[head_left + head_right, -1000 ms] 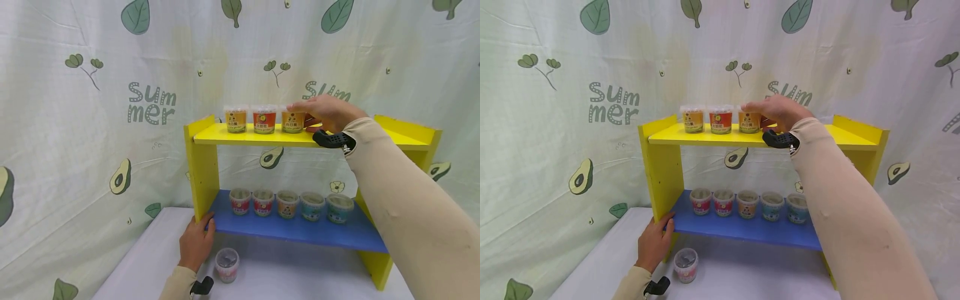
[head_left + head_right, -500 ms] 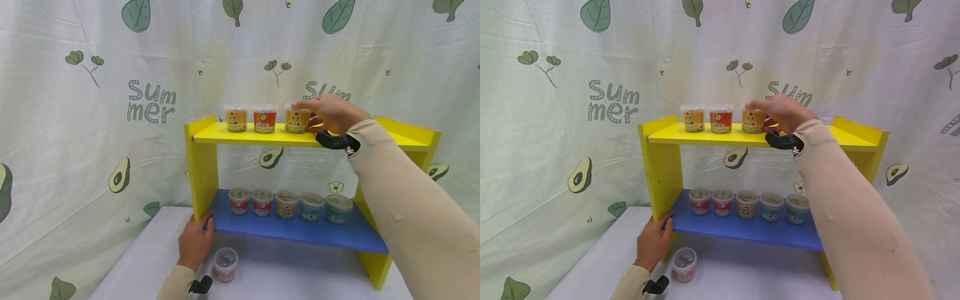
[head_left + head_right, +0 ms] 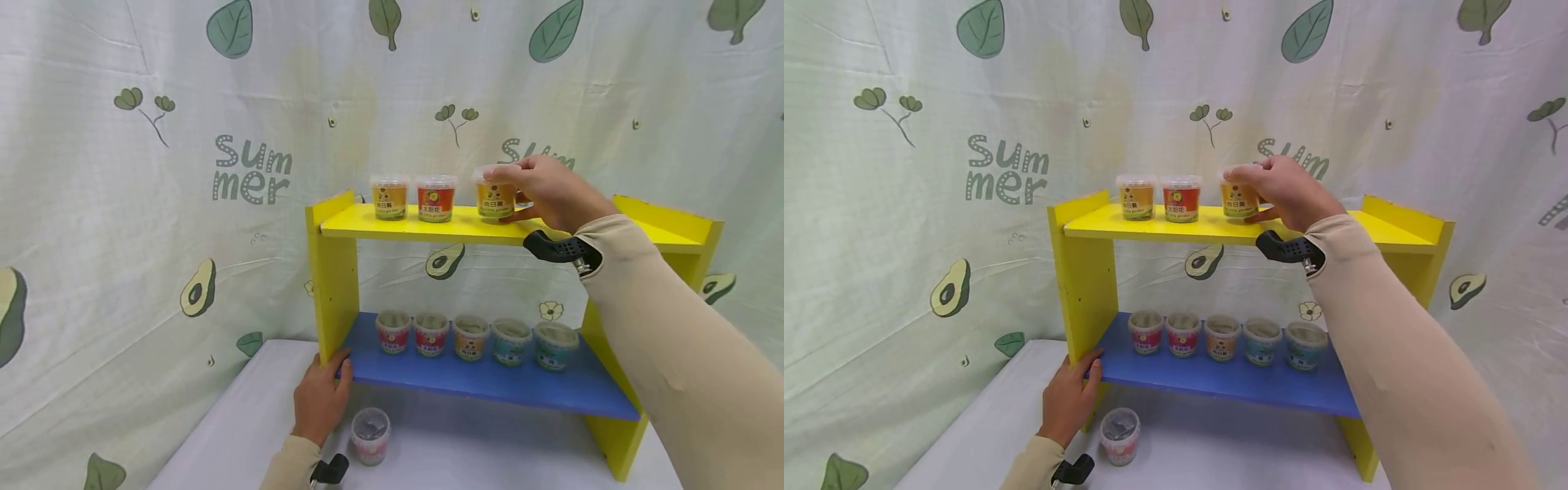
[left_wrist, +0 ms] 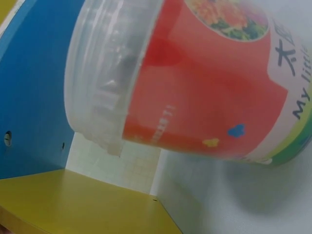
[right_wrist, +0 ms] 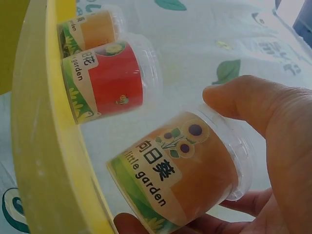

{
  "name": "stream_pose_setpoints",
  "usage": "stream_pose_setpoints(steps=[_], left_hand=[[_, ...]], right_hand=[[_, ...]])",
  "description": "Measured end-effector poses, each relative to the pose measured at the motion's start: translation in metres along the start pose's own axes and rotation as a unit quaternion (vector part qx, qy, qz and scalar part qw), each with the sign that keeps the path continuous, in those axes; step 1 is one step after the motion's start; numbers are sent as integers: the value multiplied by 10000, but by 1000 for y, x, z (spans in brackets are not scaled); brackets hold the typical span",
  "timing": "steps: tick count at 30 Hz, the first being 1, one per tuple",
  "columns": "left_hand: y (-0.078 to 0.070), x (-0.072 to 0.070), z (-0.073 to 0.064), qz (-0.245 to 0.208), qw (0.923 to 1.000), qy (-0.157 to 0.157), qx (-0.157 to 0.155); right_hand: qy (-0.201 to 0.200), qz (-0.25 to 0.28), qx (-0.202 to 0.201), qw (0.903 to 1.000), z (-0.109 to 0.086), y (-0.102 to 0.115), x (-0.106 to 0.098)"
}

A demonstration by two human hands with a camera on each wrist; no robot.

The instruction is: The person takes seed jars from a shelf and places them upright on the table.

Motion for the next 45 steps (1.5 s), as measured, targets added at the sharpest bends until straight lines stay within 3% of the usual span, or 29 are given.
stream_pose_setpoints(steps=[8, 17, 25, 29, 36, 45], left_hand=[[0, 1, -1, 42, 10000, 23, 48], [0, -1, 2, 20, 10000, -57, 42], [1, 0, 2, 30, 10000, 8, -18], [0, 2, 2, 38, 10000, 66, -19], [-2, 2, 3, 23, 10000, 29, 20], [-2, 1, 2, -55, 10000, -7, -14]], right_hand=[[-266, 210, -372, 9987, -12, -6, -4], [-590, 980, -715, 9909, -18, -1, -11], [-191, 2176, -1207, 9684, -19, 0, -16], [-137, 2463, -1366, 9594, -25, -1, -19], [-184, 2382, -1542, 9587, -41, 2, -21], [194, 2538, -1757, 9510, -57, 3, -11]])
Point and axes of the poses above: each hand's wrist, its own z-axis towards the middle knuckle, its own x-axis out of the palm, y = z × x, the point moved 8 cm from there along z, towards the middle knuckle, and after that the axes turned 12 degrees about x, right-handed, at the moved point
